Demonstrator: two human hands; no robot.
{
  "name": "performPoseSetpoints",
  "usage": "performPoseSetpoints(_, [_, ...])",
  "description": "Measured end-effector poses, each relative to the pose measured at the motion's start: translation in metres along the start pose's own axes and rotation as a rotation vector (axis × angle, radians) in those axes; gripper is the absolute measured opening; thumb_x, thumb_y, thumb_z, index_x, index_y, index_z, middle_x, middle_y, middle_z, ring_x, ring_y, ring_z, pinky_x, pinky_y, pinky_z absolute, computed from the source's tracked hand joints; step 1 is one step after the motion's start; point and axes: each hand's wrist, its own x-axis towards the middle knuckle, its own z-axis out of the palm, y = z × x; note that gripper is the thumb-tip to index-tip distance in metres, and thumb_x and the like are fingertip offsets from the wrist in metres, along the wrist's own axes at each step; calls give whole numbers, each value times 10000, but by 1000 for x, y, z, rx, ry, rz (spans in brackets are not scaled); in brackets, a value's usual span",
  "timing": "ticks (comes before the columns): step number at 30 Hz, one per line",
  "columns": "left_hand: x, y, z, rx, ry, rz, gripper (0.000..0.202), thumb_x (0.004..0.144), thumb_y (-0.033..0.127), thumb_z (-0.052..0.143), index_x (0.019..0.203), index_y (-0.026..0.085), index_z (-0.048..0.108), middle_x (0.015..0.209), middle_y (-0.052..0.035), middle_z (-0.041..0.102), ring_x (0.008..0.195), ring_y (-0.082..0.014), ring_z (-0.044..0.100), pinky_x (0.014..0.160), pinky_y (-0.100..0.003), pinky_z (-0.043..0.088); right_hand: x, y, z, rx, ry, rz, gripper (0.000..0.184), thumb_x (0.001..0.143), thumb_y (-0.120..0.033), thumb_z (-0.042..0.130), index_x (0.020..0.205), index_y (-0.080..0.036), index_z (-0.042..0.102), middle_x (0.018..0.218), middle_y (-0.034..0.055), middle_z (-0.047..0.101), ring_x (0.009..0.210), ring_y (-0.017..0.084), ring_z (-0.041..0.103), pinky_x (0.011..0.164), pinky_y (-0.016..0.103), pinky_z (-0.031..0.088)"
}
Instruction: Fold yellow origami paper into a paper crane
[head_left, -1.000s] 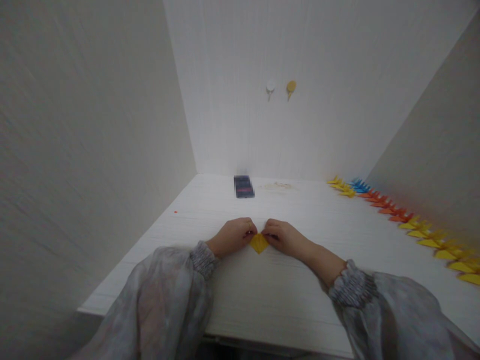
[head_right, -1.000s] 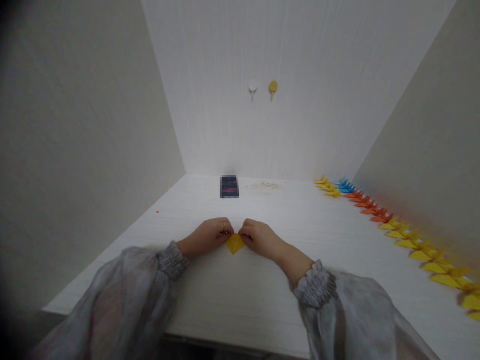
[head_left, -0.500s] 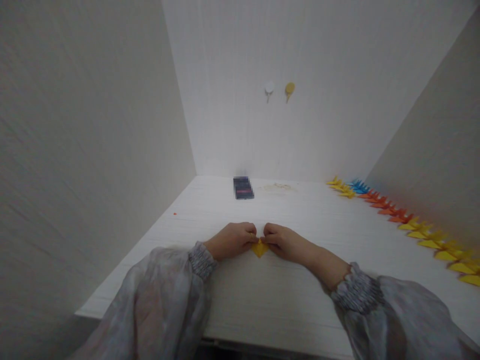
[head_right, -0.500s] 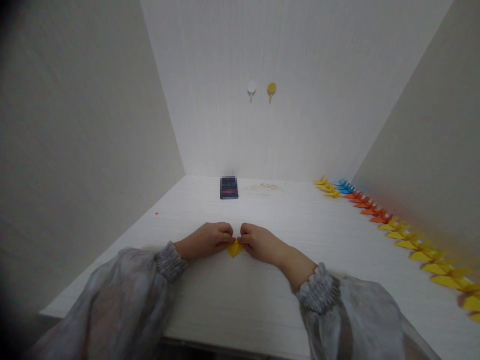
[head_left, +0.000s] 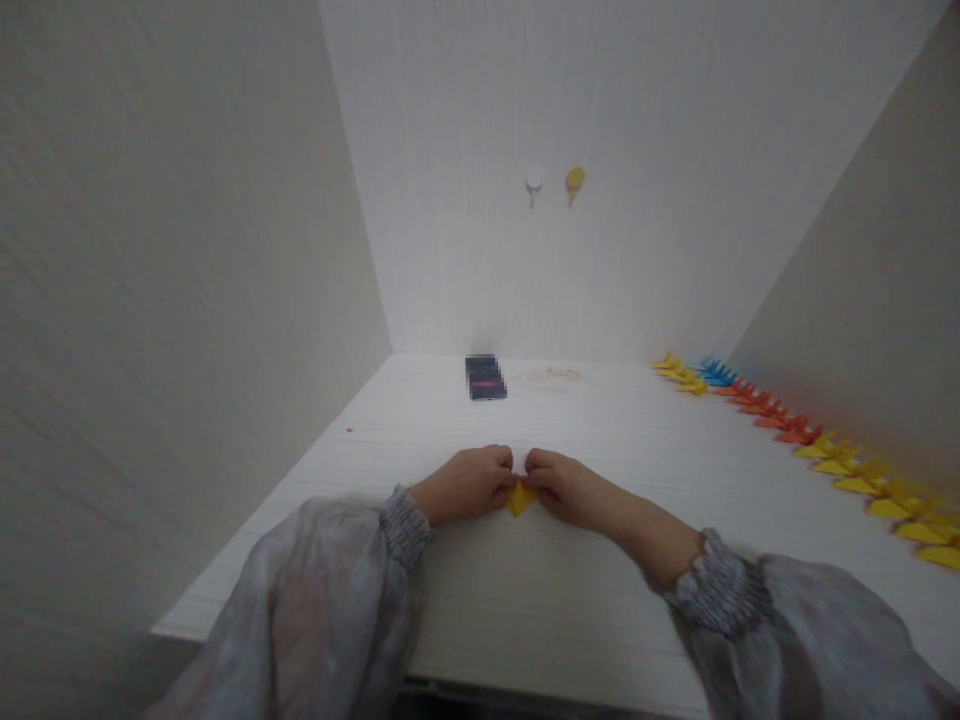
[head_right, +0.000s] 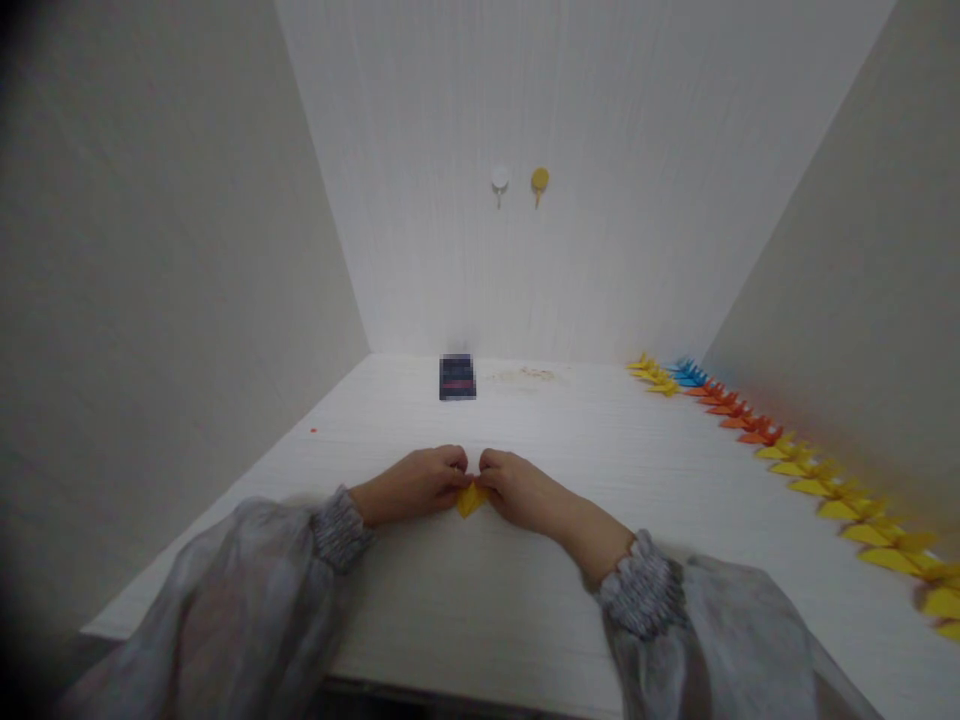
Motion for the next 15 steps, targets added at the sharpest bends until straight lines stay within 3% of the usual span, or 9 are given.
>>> performPoseSetpoints(3, [0,3,-4,37,-9,-25,228,776,235,412,852,184,620,834,-47,520,746,-140,490,628,-240,392,1,-3,-2,-21,-5,9,276,715,-40,404,875,-163,593,812,48,508,756,142,479,688,251,391])
performPoseSetpoints(15, [-4,4,-9,98,-32,-113,282,784,291,373,829,181,628,828,-54,535,705,-147,500,577,-250,380,4,0,-2,-166,-70,49,215,778,-140,415,804,-150,628,781,64,534,702,145,480,680,264,364])
